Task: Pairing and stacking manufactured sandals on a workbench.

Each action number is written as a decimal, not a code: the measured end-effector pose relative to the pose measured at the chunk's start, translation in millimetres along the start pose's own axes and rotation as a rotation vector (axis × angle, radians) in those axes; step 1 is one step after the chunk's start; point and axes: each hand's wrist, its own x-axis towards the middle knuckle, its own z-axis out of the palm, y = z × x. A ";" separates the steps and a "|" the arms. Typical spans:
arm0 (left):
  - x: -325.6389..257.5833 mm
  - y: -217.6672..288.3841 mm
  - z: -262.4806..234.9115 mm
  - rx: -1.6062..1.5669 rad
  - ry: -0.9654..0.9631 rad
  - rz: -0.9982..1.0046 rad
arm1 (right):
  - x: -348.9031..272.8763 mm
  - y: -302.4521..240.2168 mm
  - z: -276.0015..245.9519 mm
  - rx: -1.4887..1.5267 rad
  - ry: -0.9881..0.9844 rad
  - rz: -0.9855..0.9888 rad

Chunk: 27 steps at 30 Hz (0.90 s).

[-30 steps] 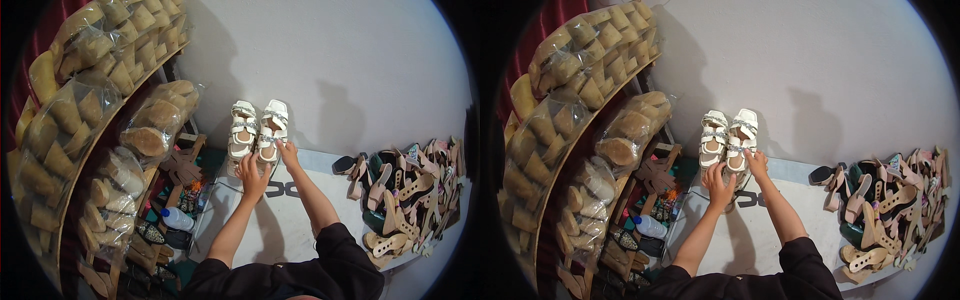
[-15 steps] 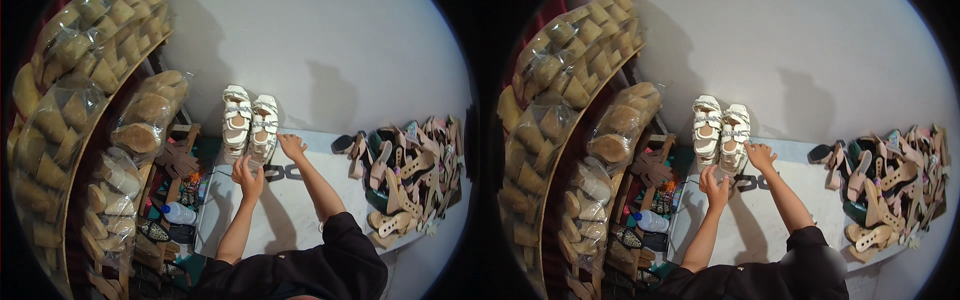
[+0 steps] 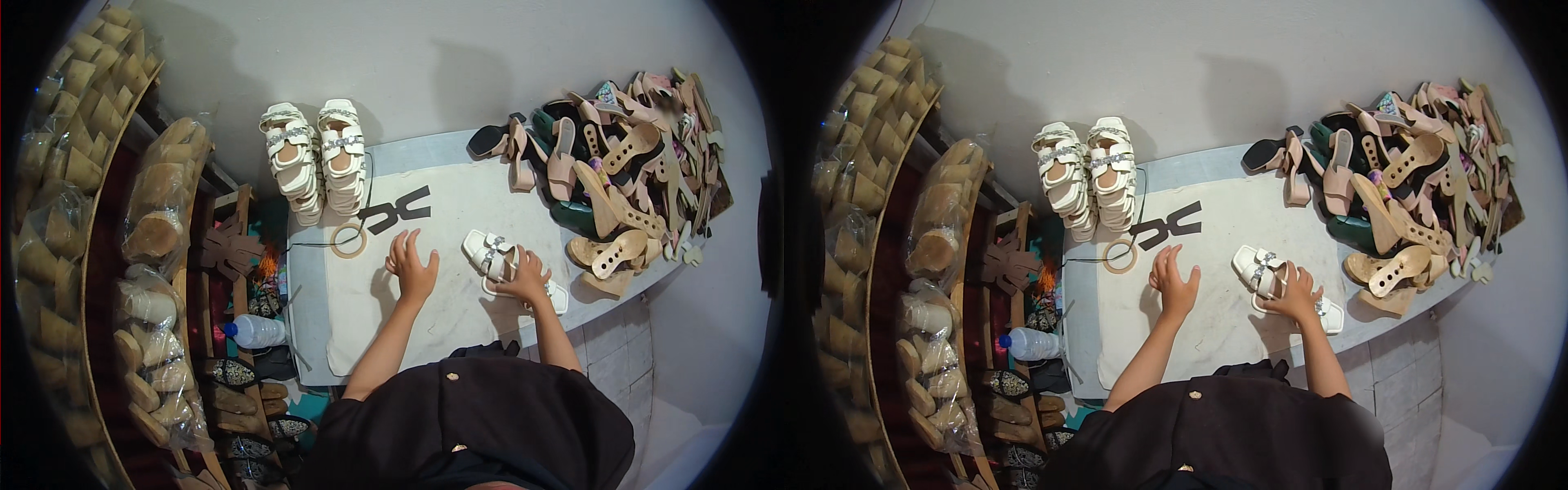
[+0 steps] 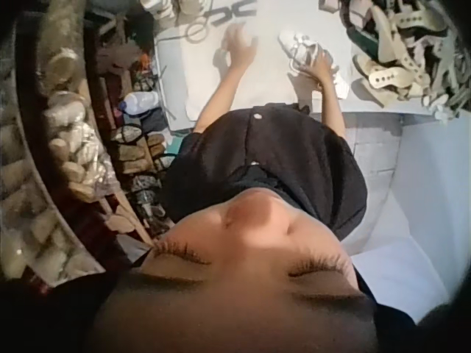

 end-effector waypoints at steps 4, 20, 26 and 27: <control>23.1 2.4 16.2 0.278 -0.039 0.251 | -9.8 27.9 8.3 -0.109 -0.131 0.081; 211.3 -52.3 -55.9 0.854 0.165 0.229 | -6.1 31.0 13.9 -0.216 -0.125 -0.047; 213.6 -55.9 -58.2 0.838 0.231 0.121 | 0.7 44.6 31.0 -0.063 -0.048 -0.111; 212.3 -56.3 -57.2 0.839 0.225 0.112 | -1.5 48.5 31.2 0.010 -0.005 -0.127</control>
